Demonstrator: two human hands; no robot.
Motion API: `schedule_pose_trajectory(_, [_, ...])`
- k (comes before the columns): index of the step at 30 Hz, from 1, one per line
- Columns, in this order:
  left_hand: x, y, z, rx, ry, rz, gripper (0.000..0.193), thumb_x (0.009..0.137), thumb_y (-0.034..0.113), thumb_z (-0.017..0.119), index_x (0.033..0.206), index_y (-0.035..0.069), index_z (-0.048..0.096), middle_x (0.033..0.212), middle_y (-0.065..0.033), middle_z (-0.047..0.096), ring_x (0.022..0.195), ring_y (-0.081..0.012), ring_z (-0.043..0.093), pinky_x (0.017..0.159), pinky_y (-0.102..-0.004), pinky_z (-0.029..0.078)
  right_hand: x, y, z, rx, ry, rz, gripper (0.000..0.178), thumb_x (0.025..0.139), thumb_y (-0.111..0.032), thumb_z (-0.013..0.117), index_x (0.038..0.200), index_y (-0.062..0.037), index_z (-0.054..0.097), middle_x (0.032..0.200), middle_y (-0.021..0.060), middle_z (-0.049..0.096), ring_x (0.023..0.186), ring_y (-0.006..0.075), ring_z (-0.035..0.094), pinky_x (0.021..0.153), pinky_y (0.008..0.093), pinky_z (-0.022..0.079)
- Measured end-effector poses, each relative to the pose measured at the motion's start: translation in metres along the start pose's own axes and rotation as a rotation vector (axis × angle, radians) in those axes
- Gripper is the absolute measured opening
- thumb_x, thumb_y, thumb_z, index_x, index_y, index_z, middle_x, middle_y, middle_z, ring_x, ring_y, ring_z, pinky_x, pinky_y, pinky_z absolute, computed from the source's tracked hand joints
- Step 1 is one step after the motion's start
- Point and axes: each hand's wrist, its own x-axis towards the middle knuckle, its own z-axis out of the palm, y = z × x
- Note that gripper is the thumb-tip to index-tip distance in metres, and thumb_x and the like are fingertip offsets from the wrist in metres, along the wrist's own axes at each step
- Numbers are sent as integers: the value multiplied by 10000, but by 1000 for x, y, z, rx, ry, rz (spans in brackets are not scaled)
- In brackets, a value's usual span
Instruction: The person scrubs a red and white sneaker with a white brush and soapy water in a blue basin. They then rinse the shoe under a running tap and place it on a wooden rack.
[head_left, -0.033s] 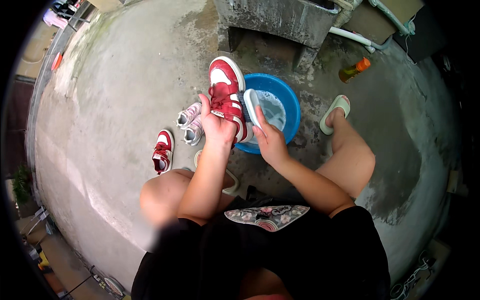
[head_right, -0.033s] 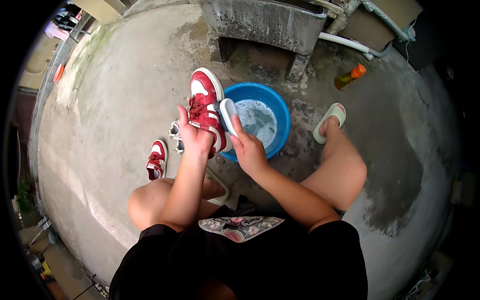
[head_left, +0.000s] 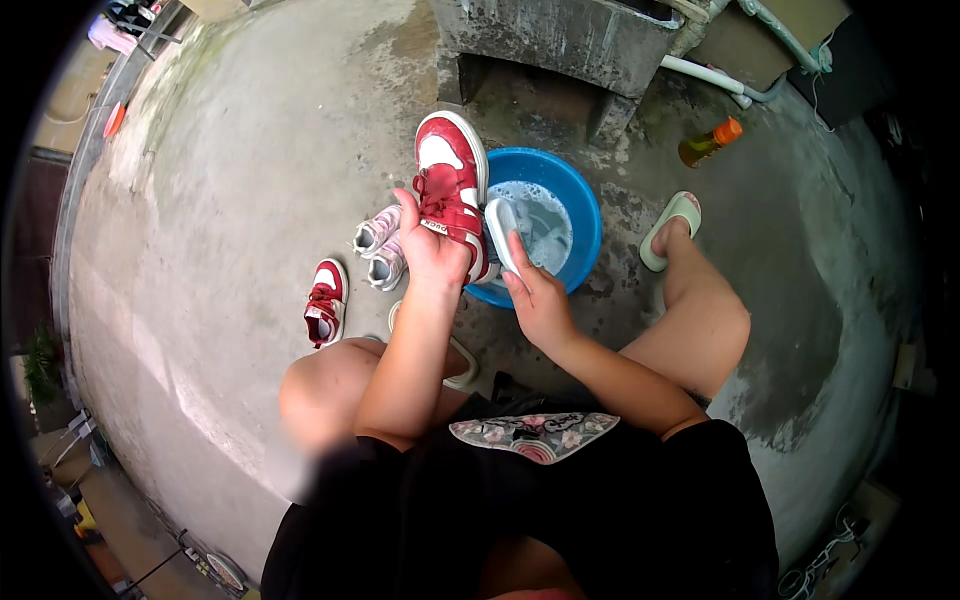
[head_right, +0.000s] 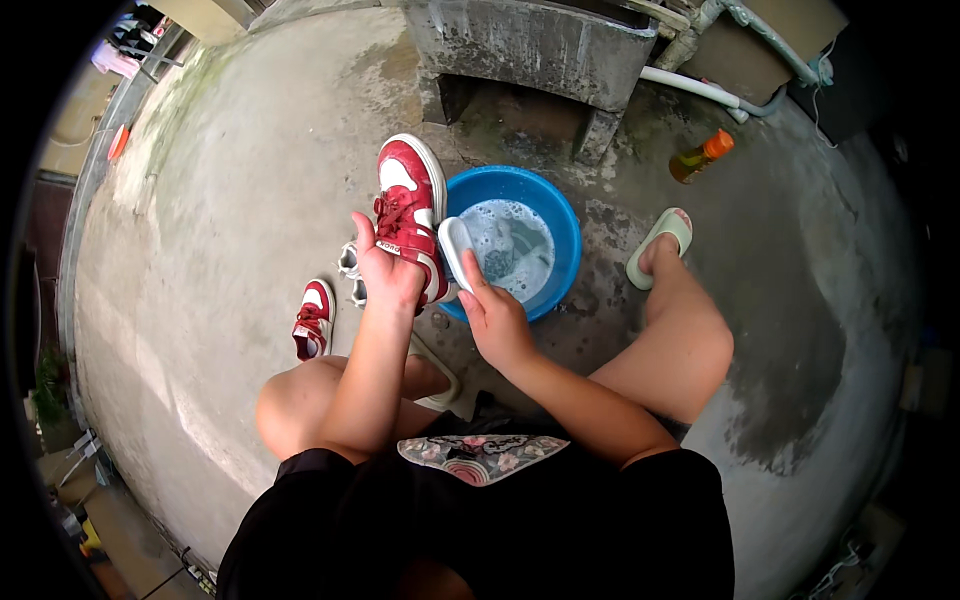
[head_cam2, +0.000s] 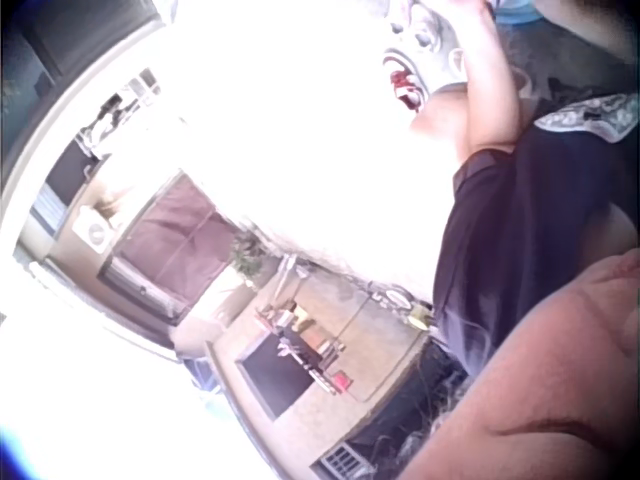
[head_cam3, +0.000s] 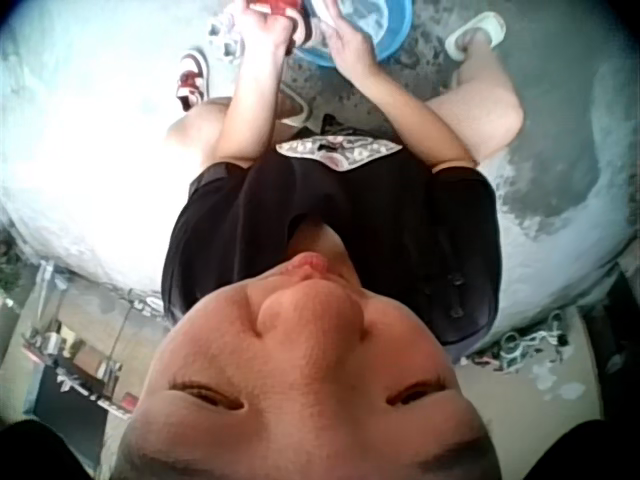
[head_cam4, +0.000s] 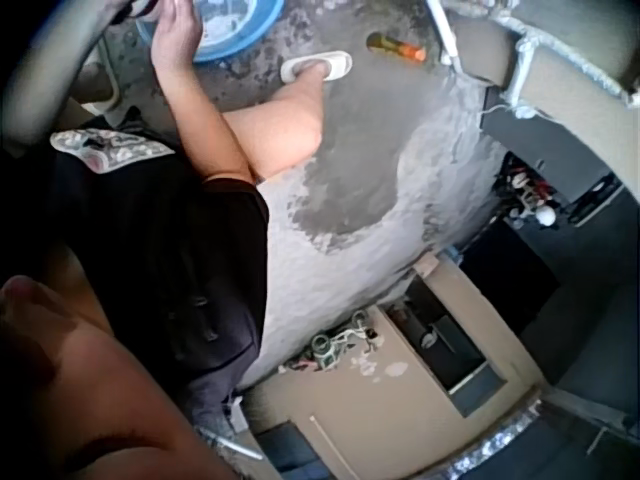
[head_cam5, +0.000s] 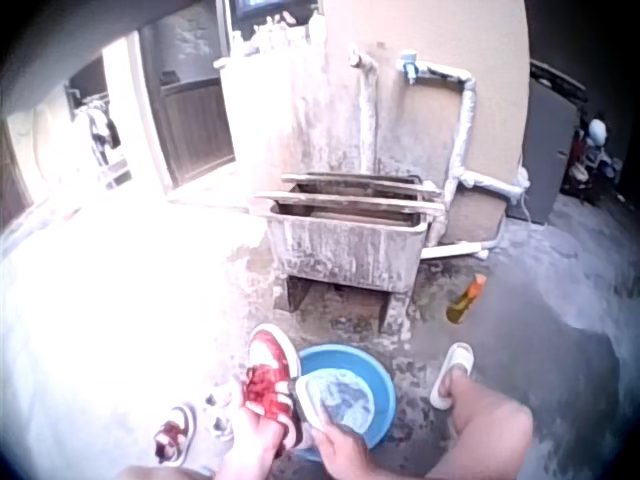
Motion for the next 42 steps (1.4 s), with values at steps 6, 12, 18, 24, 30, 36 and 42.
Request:
schedule_pose_trajectory(6, [-4,-15,1,18,48,-62,647,954,490,437,1332,-34,403,1344,-184,484,1234,-317,472,1074,-456,351,82,-7,-21,-41,147,27,540,930,-152,562,1433,-184,370,908,224,641,788,329,646,704,359,492])
schedule_pose_trajectory(12, [7,11,3,-143,-39,4,771,904,549,487,1378,-43,344,1400,-188,431,1283,-318,432,1117,-442,311,-13,-1,-1,-6,49,-115,566,921,-122,563,1443,-206,362,949,231,642,855,344,648,749,368,495])
schedule_pose_trajectory(18, [3,-6,-5,-80,49,-15,781,878,584,506,1361,-18,381,1370,-162,473,1263,-296,455,1101,-442,321,60,1,-13,14,80,40,541,928,-164,567,1432,-186,372,969,227,659,853,310,666,768,344,493])
schedule_pose_trajectory(24, [-1,5,-1,-123,-112,-152,910,805,704,486,1416,46,339,1430,-132,416,1302,-326,399,1112,-502,268,67,28,-29,929,-170,536,588,944,-357,557,1461,-233,306,992,19,603,528,52,432,443,201,346])
schedule_pose_trajectory(30, [0,5,-4,-108,-97,-138,914,812,727,426,1411,42,342,1417,-135,430,1291,-320,412,1100,-492,296,39,49,-16,1359,-478,449,796,839,-494,656,1471,-221,256,1029,-14,558,494,26,373,411,172,295])
schedule_pose_trajectory(36, [-5,-12,7,380,10,-187,632,927,529,477,1333,48,422,1292,-130,541,1206,-298,505,1045,-469,374,61,31,-29,919,-209,644,712,855,-339,679,1450,-183,321,863,-3,575,457,25,350,395,176,287])
schedule_pose_trajectory(42, [3,-29,-21,892,65,-200,413,908,259,632,1221,33,487,1087,-104,619,949,-212,641,810,-343,537,73,8,-32,373,-47,513,787,863,-401,666,1471,-85,278,899,26,610,475,46,395,383,222,336])
